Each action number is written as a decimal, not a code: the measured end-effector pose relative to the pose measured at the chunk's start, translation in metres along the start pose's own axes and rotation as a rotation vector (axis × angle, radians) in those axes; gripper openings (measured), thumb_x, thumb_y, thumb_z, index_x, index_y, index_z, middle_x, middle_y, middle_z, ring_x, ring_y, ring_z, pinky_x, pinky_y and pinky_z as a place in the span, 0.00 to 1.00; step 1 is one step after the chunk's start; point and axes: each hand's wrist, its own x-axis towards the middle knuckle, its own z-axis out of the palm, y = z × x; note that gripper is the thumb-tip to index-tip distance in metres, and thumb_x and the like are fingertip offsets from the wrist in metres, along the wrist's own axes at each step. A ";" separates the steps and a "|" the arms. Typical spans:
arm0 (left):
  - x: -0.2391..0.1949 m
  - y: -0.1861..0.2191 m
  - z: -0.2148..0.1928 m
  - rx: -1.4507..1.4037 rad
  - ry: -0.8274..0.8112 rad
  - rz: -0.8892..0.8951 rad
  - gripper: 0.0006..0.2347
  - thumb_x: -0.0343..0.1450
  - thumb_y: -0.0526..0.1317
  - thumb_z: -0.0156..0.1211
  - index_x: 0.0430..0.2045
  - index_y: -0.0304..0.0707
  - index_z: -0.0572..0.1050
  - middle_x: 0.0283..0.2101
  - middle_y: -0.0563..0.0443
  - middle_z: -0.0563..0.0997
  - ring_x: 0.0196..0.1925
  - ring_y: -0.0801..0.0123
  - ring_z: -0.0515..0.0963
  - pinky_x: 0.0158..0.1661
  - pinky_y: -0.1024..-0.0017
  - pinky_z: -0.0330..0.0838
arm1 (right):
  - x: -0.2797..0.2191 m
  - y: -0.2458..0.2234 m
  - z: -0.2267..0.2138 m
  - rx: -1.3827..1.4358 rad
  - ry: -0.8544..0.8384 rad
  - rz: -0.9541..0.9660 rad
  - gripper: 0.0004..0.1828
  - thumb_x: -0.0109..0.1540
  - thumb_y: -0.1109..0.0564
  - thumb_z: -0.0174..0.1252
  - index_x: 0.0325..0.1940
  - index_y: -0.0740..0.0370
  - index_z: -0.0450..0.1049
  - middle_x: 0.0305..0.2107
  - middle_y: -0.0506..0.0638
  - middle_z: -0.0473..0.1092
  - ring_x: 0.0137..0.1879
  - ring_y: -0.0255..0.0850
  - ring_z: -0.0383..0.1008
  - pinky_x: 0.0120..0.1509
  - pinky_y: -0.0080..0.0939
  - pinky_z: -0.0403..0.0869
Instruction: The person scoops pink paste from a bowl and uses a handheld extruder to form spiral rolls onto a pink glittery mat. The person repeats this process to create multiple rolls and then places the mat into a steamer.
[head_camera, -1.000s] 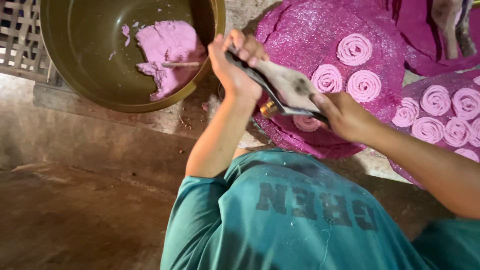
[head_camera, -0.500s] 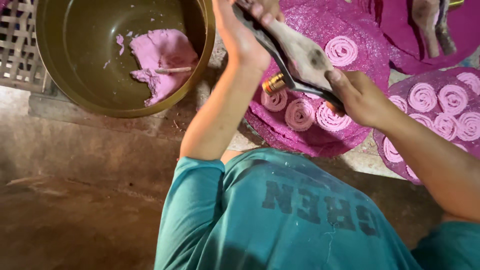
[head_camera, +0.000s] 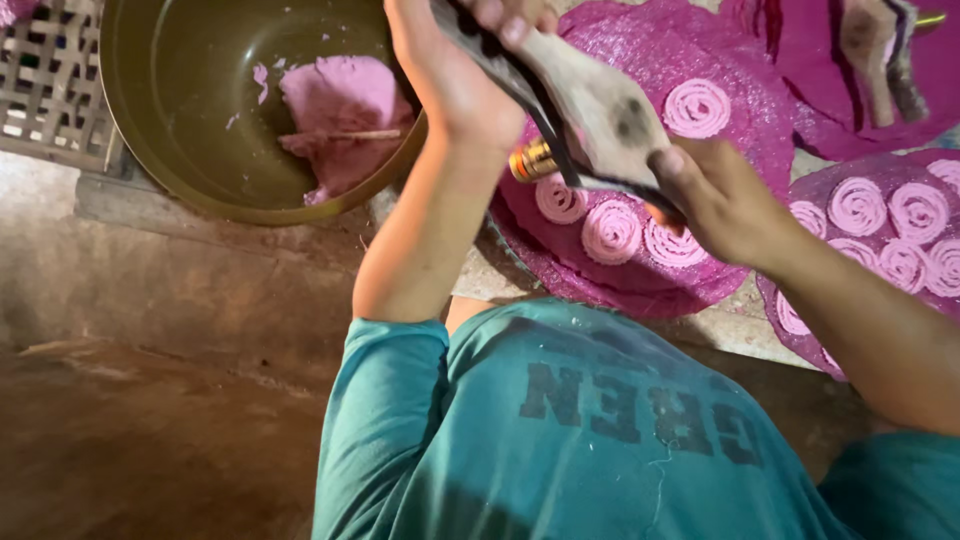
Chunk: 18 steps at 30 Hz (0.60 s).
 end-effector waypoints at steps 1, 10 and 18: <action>-0.014 -0.001 0.002 -0.025 0.081 -0.031 0.16 0.78 0.53 0.45 0.27 0.42 0.63 0.23 0.53 0.64 0.25 0.64 0.66 0.36 0.57 0.66 | -0.008 0.005 0.003 0.003 -0.015 -0.008 0.38 0.72 0.33 0.32 0.24 0.65 0.67 0.16 0.50 0.65 0.23 0.38 0.65 0.29 0.43 0.67; -0.070 -0.040 -0.002 -0.104 0.013 -0.300 0.14 0.78 0.51 0.43 0.29 0.42 0.62 0.24 0.57 0.59 0.27 0.71 0.62 0.38 0.66 0.62 | -0.072 0.060 0.034 0.116 -0.011 0.172 0.37 0.72 0.35 0.33 0.26 0.65 0.71 0.16 0.49 0.68 0.24 0.39 0.68 0.30 0.42 0.67; -0.073 -0.086 -0.019 -0.026 0.068 -0.328 0.14 0.77 0.50 0.45 0.27 0.40 0.63 0.24 0.56 0.61 0.27 0.68 0.64 0.40 0.63 0.63 | -0.091 0.082 0.027 0.090 0.038 0.241 0.39 0.73 0.34 0.33 0.26 0.66 0.70 0.16 0.51 0.66 0.24 0.40 0.66 0.30 0.44 0.67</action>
